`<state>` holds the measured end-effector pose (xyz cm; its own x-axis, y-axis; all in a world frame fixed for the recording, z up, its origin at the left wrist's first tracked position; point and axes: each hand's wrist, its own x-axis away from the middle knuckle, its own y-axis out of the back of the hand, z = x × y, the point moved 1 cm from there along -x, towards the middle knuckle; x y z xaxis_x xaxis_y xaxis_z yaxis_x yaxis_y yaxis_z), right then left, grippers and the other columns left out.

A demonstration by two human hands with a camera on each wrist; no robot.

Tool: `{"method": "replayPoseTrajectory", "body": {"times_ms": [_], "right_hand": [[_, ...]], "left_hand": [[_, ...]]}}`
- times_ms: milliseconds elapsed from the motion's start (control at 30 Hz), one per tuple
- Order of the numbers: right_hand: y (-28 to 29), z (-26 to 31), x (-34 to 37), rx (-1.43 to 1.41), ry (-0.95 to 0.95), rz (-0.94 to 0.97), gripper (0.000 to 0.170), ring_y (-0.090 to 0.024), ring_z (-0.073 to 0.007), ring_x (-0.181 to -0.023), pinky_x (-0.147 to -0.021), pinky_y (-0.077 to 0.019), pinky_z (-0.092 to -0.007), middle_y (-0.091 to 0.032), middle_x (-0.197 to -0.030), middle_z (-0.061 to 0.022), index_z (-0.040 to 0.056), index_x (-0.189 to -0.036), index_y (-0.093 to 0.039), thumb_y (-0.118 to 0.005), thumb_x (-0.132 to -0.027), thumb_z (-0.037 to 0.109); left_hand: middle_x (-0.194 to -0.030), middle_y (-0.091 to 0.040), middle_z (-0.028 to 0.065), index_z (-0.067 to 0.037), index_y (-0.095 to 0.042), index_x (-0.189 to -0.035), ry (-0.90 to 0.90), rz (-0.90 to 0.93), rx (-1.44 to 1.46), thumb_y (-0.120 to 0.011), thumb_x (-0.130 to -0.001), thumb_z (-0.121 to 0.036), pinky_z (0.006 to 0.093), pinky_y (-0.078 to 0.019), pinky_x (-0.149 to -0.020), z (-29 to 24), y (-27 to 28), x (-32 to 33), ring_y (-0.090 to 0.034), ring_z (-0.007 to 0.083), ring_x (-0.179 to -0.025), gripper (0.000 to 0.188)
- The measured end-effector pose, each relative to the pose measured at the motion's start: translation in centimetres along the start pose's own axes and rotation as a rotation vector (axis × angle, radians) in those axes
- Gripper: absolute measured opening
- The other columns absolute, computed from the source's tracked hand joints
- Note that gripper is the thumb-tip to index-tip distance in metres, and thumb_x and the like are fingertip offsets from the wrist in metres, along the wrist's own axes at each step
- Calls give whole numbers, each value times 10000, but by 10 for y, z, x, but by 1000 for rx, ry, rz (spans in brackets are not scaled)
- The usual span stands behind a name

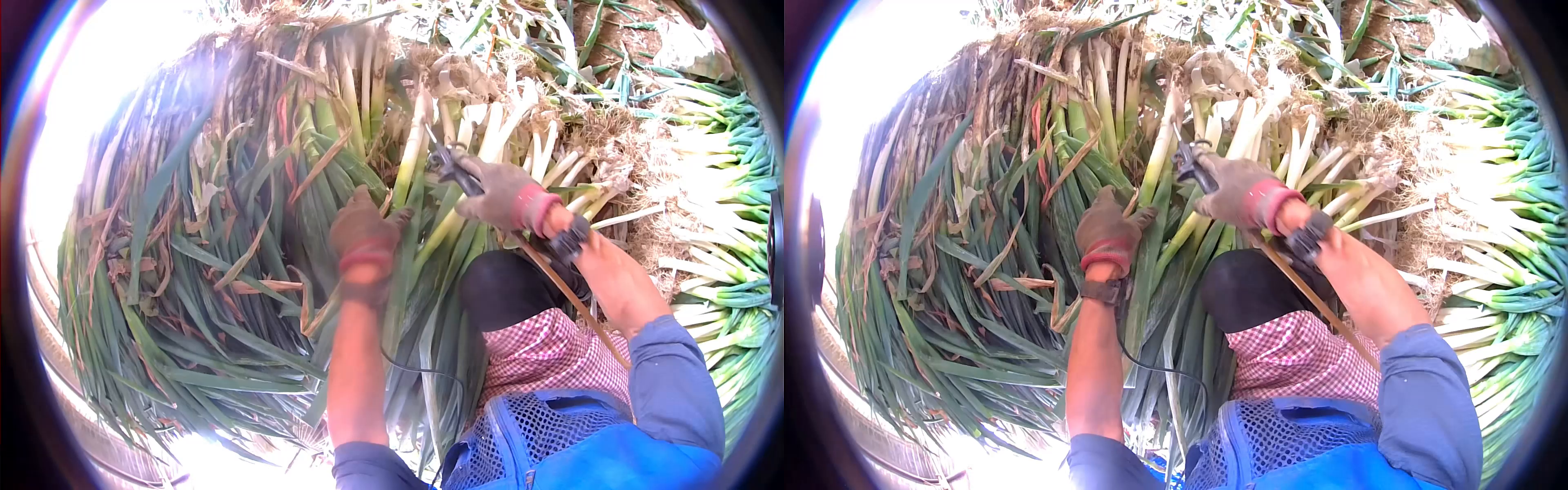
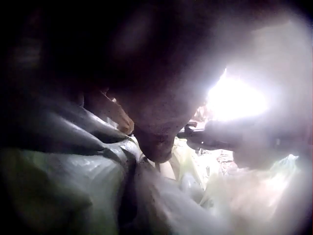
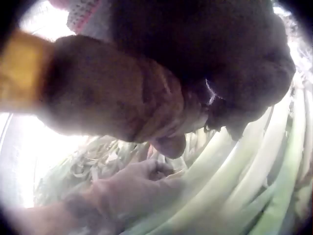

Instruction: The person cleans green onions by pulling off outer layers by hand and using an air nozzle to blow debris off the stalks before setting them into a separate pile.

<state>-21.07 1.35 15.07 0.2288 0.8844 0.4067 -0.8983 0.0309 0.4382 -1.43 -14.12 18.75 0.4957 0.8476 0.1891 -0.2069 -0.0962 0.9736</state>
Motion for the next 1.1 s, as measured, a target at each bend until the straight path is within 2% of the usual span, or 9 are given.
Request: {"method": "replayPoseTrajectory", "body": {"times_ms": [67,133,300,367,633,833,933,1000,1100], "right_hand": [[8,6,-21,17,-28,-39,695,-787,-375,-1005,-939,-593,-462,-778,-1096,-229,51,-1524,-568,-743,-925,358],[13,6,-44,22,-91,-27,811,-768,-375,-1070,-987,-573,-464,-778,-1165,-238,106,-1645,-496,-757,-920,362],[18,-15,-85,-1,-169,-70,752,-749,-389,-1141,-1034,-562,-474,-768,-1240,-228,109,-1597,-533,-776,-935,373],[21,-16,-79,27,-35,-163,768,-737,-395,-1187,-1051,-556,-478,-762,-1282,-230,117,-1606,-526,-778,-933,386],[18,-10,-57,61,1,-50,880,-709,-413,-1256,-1097,-539,-464,-720,-1383,-249,114,-1675,-463,-792,-913,405],[7,-8,0,-41,120,95,980,-758,-328,-1103,-1022,-568,-408,-769,-1255,-226,58,-1701,-419,-808,-866,392],[-9,-26,12,-105,317,79,975,-754,-374,-1079,-1015,-559,-412,-772,-1193,-235,149,-1709,-437,-829,-865,440],[8,-17,24,-116,191,52,970,-752,-367,-1086,-1011,-553,-413,-768,-1192,-245,141,-1706,-441,-831,-866,431],[10,-32,18,-243,200,-109,955,-657,-192,-981,-936,-539,-315,-723,-1200,-143,78,-1682,-468,-821,-854,398]], "left_hand": [[-1240,-783,224,-17,-658,-1324,-25,-51,24,-909,-846,-569,520,-588,-960,1,0,-1,-748,418,-1165,772],[-1203,-788,237,-14,-654,-1337,-11,-3,13,-882,-883,-549,524,-586,-956,0,0,-3,-750,434,-1146,738],[-1164,-792,241,-21,-663,-1316,1,-10,19,-883,-880,-547,532,-586,-940,0,-2,0,-755,443,-1121,718],[-1161,-791,242,-21,-666,-1307,19,8,28,-883,-880,-545,536,-586,-937,-1,3,-1,-756,443,-1118,709],[-1128,-799,235,-42,-701,-1273,-30,-45,70,-847,-920,-528,528,-581,-949,6,-3,3,-758,447,-1105,618],[-1090,-796,260,-30,-766,-1166,-131,129,172,-801,-965,-524,525,-569,-906,10,-9,3,-754,460,-1055,534],[-1015,-816,177,-30,-792,-1143,-165,290,461,-801,-1014,-372,423,-568,-838,3,-19,19,-757,275,-915,366],[-972,-817,111,-30,-802,-1151,-230,460,675,-809,-1026,-276,348,-556,-807,-5,-27,44,-696,152,-873,276],[-927,-816,94,-30,-810,-1162,-297,471,592,-817,-1026,-234,326,-558,-803,2,-8,54,-693,125,-857,245]]}}
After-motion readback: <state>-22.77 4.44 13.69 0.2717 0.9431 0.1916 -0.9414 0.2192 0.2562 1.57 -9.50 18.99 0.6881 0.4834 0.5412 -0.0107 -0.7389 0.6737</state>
